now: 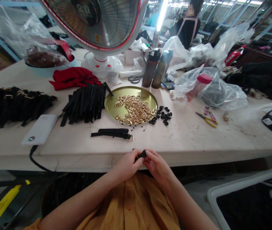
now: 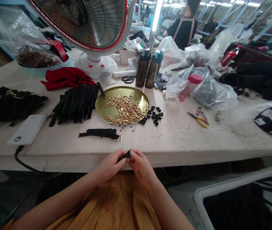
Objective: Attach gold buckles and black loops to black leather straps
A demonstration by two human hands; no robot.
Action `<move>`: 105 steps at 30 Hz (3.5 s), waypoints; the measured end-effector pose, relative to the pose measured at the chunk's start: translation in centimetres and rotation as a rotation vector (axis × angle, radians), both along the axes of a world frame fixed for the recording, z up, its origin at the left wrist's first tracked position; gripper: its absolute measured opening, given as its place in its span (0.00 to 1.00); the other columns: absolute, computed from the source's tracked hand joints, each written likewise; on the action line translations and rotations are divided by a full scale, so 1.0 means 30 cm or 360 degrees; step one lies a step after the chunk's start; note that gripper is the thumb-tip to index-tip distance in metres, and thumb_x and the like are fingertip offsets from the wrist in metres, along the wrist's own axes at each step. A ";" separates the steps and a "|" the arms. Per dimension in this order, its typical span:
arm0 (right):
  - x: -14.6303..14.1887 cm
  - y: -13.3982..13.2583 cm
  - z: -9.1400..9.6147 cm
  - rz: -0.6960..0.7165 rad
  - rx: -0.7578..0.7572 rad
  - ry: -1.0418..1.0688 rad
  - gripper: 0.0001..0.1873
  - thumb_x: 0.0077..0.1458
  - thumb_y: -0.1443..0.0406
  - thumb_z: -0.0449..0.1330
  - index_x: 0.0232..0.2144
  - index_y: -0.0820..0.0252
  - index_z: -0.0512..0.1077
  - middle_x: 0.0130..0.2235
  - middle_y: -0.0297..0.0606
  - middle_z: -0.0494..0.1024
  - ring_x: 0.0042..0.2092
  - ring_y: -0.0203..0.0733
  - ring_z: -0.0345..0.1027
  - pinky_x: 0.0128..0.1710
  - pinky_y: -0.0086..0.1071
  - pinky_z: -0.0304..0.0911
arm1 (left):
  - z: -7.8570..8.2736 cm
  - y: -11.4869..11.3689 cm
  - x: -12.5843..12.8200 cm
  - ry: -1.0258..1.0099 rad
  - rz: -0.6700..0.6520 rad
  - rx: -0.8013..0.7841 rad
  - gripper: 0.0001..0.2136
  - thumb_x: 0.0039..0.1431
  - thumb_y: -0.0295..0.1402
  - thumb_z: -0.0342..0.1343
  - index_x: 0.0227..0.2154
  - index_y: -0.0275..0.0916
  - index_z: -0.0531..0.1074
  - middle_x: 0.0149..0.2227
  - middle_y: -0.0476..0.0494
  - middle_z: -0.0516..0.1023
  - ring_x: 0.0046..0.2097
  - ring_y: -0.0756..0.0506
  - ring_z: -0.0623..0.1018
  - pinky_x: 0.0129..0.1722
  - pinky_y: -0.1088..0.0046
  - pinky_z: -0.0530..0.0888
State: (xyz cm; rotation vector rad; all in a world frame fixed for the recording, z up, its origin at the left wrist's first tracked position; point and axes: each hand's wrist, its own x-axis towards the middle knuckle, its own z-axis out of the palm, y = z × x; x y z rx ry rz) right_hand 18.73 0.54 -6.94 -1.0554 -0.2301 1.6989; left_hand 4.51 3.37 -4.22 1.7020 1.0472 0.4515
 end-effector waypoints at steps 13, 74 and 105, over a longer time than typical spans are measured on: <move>-0.044 -0.044 0.004 0.0015 0.0218 -0.0293 0.14 0.49 0.54 0.57 0.28 0.60 0.72 0.25 0.33 0.70 0.26 0.33 0.59 0.28 0.28 0.57 | -0.029 0.005 -0.031 -0.0145 0.0033 -0.0387 0.17 0.54 0.30 0.45 0.48 0.37 0.57 0.30 0.49 0.73 0.27 0.51 0.70 0.28 0.75 0.67; -0.053 -0.125 -0.040 0.0456 0.0386 -0.1535 0.07 0.50 0.62 0.54 0.30 0.59 0.63 0.27 0.33 0.69 0.28 0.36 0.63 0.28 0.29 0.59 | -0.047 -0.063 -0.097 0.0052 -0.0089 -0.0715 0.11 0.50 0.34 0.49 0.35 0.34 0.69 0.30 0.46 0.75 0.31 0.48 0.74 0.32 0.74 0.69; -0.044 -0.162 -0.050 0.0699 0.0556 -0.1775 0.03 0.50 0.65 0.53 0.28 0.59 0.64 0.28 0.34 0.70 0.31 0.38 0.63 0.32 0.30 0.59 | -0.080 -0.082 -0.110 -0.0219 -0.0017 -0.1339 0.15 0.47 0.37 0.54 0.37 0.33 0.68 0.31 0.45 0.75 0.29 0.50 0.74 0.33 0.74 0.69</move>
